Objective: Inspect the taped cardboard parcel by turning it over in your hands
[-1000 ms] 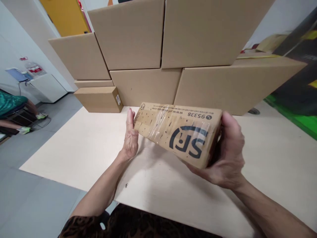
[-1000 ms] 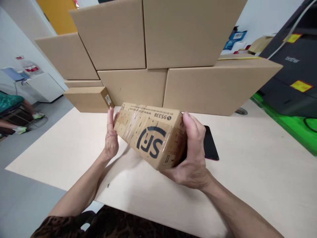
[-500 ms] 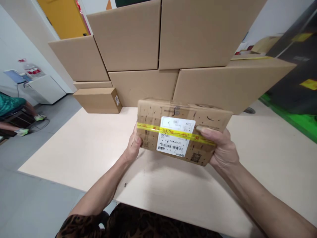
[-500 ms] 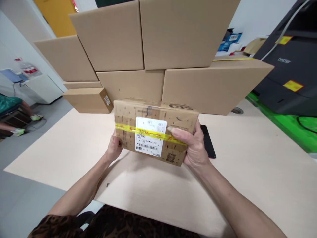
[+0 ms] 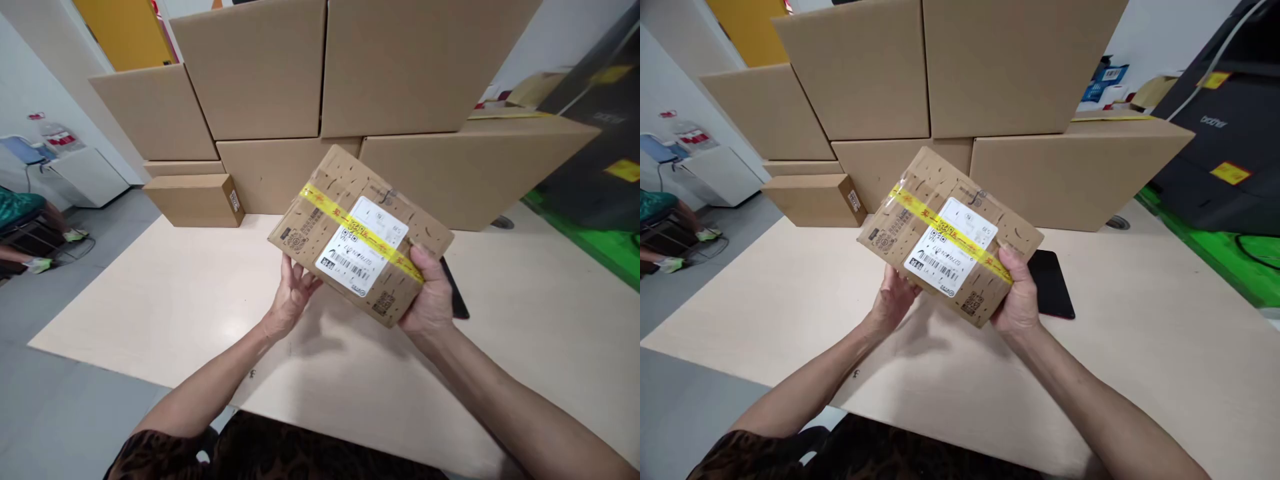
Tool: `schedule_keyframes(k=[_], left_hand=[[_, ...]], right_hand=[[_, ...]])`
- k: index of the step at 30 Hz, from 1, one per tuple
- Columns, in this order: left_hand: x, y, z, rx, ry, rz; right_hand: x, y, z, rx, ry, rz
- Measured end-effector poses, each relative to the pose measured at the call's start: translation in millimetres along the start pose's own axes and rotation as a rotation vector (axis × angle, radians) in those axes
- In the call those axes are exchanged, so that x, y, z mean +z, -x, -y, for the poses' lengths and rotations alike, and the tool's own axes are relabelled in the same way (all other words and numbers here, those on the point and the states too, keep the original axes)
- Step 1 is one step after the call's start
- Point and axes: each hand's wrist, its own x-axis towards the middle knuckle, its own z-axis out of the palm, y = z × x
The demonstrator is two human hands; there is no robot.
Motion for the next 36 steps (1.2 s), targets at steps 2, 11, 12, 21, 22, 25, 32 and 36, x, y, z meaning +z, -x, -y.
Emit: schedule_keyframes(k=[2,11,12,21,22,25,32,36], left_hand=[[6.3,5.2,-4.9,-0.042,0.048,0.012],[2.6,-4.2,-40.2,0.019,0.116,-0.295],[0.8,-5.4,-43.1,0.027,0.113,-0.305],[-8.4,0.1,-44.0,0.033,-0.145,-0.061],[-10.6,0.0,-43.2,0.055,-0.195,-0.048],[-19.9,-0.5,-44.5,0.122,-0.336,-0.035],[-23.0,2.0,-52.4,0.358,-0.296,0.007],[-9.0,6.7,-49.9,0.333,-0.285,0.066]], right_hand=[[-2.8,9.3,-14.2,-0.027,0.032,0.05],[-44.8,-8.3,-19.0,-0.166,0.369,0.449],[-48.6,-14.9,-13.9,-0.169,0.398,0.492],[-27.8,-3.9,-4.3,-0.024,0.351,0.485],[-24.8,-1.2,-5.7,-0.015,0.314,0.462],[-19.2,5.1,-8.6,-0.003,0.244,0.471],[-10.1,31.5,-7.4,0.103,0.224,0.569],[-9.7,37.3,-9.2,0.113,0.138,0.394]])
